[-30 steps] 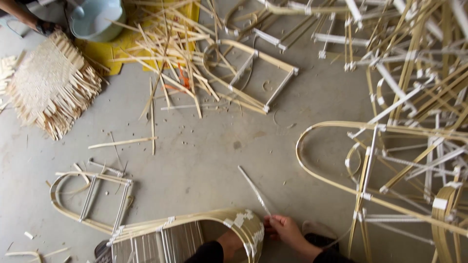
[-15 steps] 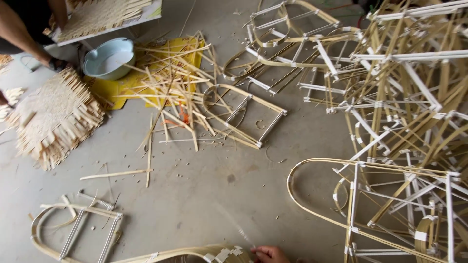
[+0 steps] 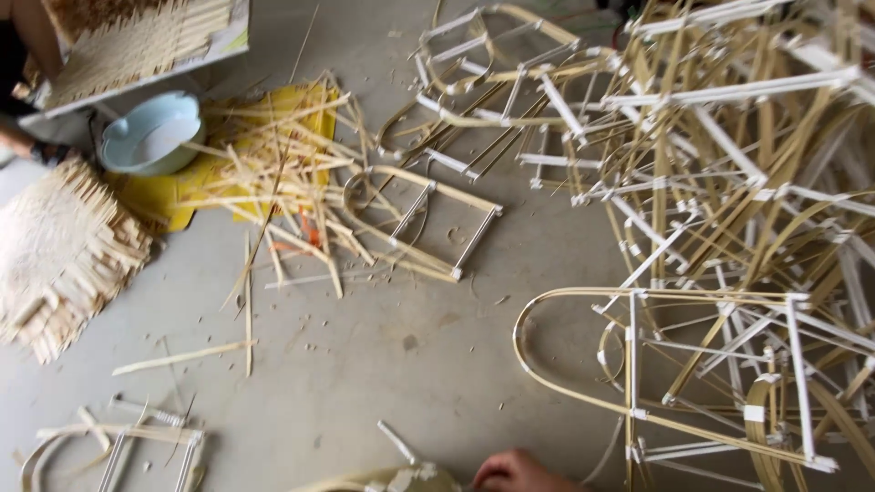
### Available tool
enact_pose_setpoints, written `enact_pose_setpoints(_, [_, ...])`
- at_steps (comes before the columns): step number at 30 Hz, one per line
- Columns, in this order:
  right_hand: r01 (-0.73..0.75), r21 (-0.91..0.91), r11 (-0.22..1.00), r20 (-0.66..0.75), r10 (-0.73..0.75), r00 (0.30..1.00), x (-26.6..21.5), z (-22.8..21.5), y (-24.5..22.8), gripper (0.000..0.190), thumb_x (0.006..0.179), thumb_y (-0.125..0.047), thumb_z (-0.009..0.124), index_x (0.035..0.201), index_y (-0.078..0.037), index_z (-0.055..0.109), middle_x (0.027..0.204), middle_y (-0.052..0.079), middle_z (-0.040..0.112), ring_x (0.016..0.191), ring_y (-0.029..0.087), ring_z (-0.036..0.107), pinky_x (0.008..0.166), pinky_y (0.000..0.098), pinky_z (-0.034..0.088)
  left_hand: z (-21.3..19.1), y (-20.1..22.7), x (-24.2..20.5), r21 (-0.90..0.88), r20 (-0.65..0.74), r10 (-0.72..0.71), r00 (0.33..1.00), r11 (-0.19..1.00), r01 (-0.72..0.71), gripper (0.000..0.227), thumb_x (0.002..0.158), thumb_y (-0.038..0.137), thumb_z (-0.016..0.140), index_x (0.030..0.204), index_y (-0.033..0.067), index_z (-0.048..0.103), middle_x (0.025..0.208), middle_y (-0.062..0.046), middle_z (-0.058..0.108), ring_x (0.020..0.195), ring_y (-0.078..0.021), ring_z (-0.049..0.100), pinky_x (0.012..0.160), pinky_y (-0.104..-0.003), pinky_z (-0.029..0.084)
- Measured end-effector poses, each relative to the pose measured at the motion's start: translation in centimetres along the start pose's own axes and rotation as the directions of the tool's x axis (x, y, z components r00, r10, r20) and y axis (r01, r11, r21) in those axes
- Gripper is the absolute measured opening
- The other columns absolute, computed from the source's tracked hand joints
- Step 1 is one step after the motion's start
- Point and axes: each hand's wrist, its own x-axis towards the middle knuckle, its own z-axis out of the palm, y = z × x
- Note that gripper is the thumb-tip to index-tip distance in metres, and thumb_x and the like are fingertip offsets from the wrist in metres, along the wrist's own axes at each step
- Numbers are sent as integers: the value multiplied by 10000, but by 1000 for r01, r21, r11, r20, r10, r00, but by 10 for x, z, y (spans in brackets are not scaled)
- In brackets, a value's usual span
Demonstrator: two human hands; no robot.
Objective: Assembling and weaving bamboo strips into curved frames for furniture manufacturing.
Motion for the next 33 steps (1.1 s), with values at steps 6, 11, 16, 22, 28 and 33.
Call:
enact_pose_setpoints(6, [-116, 468, 876, 139, 56, 989, -75, -14, -176, 304, 959, -122, 631, 1206, 31, 720, 1037, 109, 774, 908, 172, 729, 829, 313, 590, 15, -74, -30, -146, -140, -131, 982, 983, 110, 274, 972, 229, 559, 1161, 63, 667, 1062, -38, 747, 944, -157, 684, 844, -356, 540])
enact_pose_setpoints(11, [55, 393, 918, 83, -94, 992, -83, -8, -207, 281, 946, -105, 655, 1170, 55, 712, 1040, 120, 776, 932, 197, 749, 867, 358, 628, 36, 112, -106, -223, -232, -177, 956, 967, 125, 268, 989, 236, 538, 1142, 63, 673, 1044, -39, 751, 921, -158, 688, 823, -359, 545])
enact_pose_setpoints(16, [20, -11, 1000, -189, -21, 982, -71, 8, -200, 285, 960, -185, 651, 1060, 11, 831, 810, 120, 797, 711, 162, 732, 673, 316, 630, 42, 205, -182, -108, -160, -61, 985, 993, 44, 214, 910, 134, 695, 1086, 23, 745, 958, -43, 758, 850, -143, 693, 776, -334, 566])
enact_pose_setpoints(22, [-57, -241, 969, -196, 9, 981, -53, 30, -173, 285, 928, -178, 658, 1161, -80, 789, 899, -4, 823, 775, 107, 753, 694, 239, 612, 46, 283, -278, 283, -197, 103, 975, 958, -44, 219, 929, 210, 734, 1056, 42, 794, 899, -53, 750, 856, -121, 688, 770, -263, 546])
enact_pose_setpoints(28, [278, -492, 825, -134, -387, 912, -60, 53, -214, 236, 873, -19, 731, 1065, -119, 825, 897, 34, 672, 791, 110, 696, 636, 254, 554, 55, 257, -299, 327, -368, 374, 851, 909, -258, 133, 891, 111, 754, 991, 94, 840, 991, -43, 749, 931, -131, 754, 777, -297, 600])
enact_pose_setpoints(33, [517, -442, 733, 3, -575, 818, -69, 66, -241, 230, 842, 3, 774, 1054, -86, 782, 961, 40, 730, 849, 113, 742, 673, 244, 607, 79, 291, -304, 471, -302, 657, 691, 733, -491, 180, 870, 26, 778, 1039, 73, 817, 1004, -78, 723, 917, -163, 754, 750, -306, 615])
